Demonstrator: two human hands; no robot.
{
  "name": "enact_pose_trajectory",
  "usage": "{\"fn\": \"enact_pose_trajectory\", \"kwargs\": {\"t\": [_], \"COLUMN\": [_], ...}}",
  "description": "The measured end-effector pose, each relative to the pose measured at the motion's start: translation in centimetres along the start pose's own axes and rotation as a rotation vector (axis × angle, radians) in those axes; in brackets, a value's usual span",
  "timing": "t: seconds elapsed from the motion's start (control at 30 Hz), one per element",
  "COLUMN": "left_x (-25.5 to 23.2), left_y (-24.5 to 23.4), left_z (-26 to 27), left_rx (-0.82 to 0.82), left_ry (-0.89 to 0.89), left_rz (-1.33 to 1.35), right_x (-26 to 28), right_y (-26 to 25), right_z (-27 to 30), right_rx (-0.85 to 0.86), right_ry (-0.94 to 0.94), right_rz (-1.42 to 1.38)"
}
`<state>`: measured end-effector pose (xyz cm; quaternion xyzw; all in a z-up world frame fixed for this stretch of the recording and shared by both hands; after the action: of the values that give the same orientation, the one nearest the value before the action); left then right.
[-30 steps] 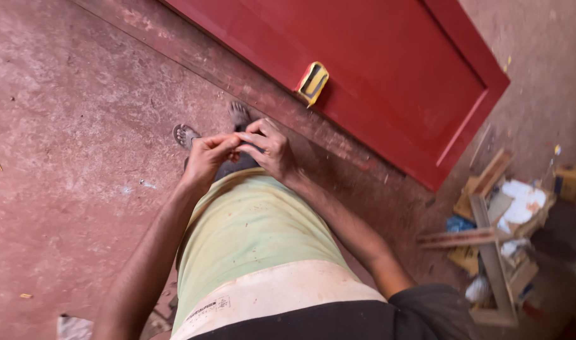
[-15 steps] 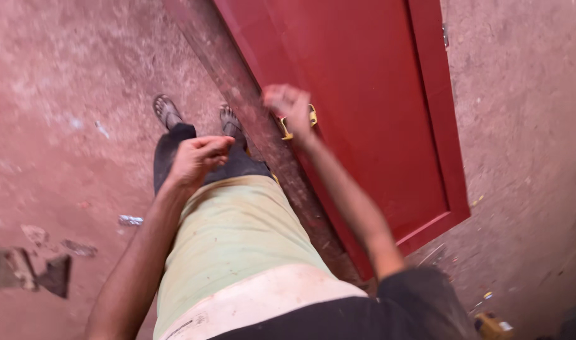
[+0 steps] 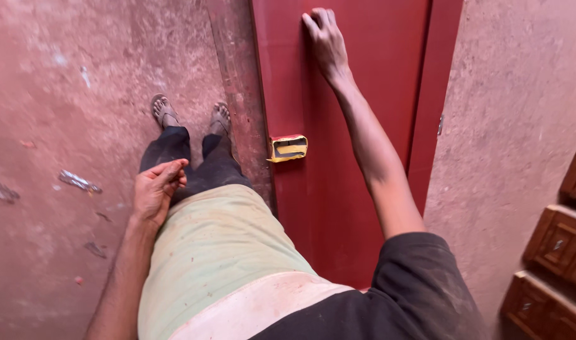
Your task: The person sands the surface of a red wooden door using a sanding block. They move the block across various sections of the door, including the edges and flat panels, to smooth the surface.
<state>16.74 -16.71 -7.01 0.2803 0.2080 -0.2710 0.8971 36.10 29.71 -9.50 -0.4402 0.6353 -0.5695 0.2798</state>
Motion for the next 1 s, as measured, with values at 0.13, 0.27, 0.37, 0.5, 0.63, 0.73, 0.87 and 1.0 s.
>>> {"fn": "enact_pose_trajectory", "kwargs": {"t": [0.13, 0.27, 0.37, 0.5, 0.63, 0.73, 0.87, 1.0], "left_x": [0.9, -0.4, -1.4, -1.6, -1.3, -1.4, -1.8, -1.4], "left_y": [0.0, 1.1, 2.0, 2.9, 3.2, 2.6, 1.2, 1.1], "left_z": [-0.3, -0.7, -0.7, -0.9, -1.5, -1.1, -1.3, -1.7], "left_rx": [-0.012, -0.003, 0.003, 0.018, 0.063, 0.025, -0.023, -0.024], "left_ry": [0.006, 0.021, 0.027, 0.005, -0.002, 0.025, 0.056, 0.029], "left_rz": [0.017, -0.002, -0.027, -0.079, -0.114, -0.114, -0.061, -0.100], "right_x": [3.0, 4.9, 3.5, -0.1, -0.7, 1.9, 1.4, -0.5], "right_y": [-1.4, -2.9, -1.7, -0.3, 0.1, -1.1, 0.8, 1.8], "right_z": [4.7, 8.6, 8.4, 4.3, 2.3, 6.4, 8.3, 3.8], "right_rx": [0.125, 0.111, 0.107, -0.061, 0.006, 0.033, 0.114, -0.093], "right_ry": [-0.106, -0.166, -0.123, 0.069, 0.080, -0.132, -0.118, -0.043], "right_rz": [0.085, 0.104, -0.015, -0.118, -0.080, 0.058, -0.037, -0.030]}}
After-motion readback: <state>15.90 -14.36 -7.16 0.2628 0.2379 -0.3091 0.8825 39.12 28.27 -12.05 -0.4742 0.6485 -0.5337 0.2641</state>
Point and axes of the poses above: each hand's wrist, its own z-axis away from the middle knuckle, its own y-axis out of the palm, x = y × z, the point moved 7 cm from there along -z, towards the middle knuckle, and after that the axes turned 5 degrees about x, right-handed, at the moved point
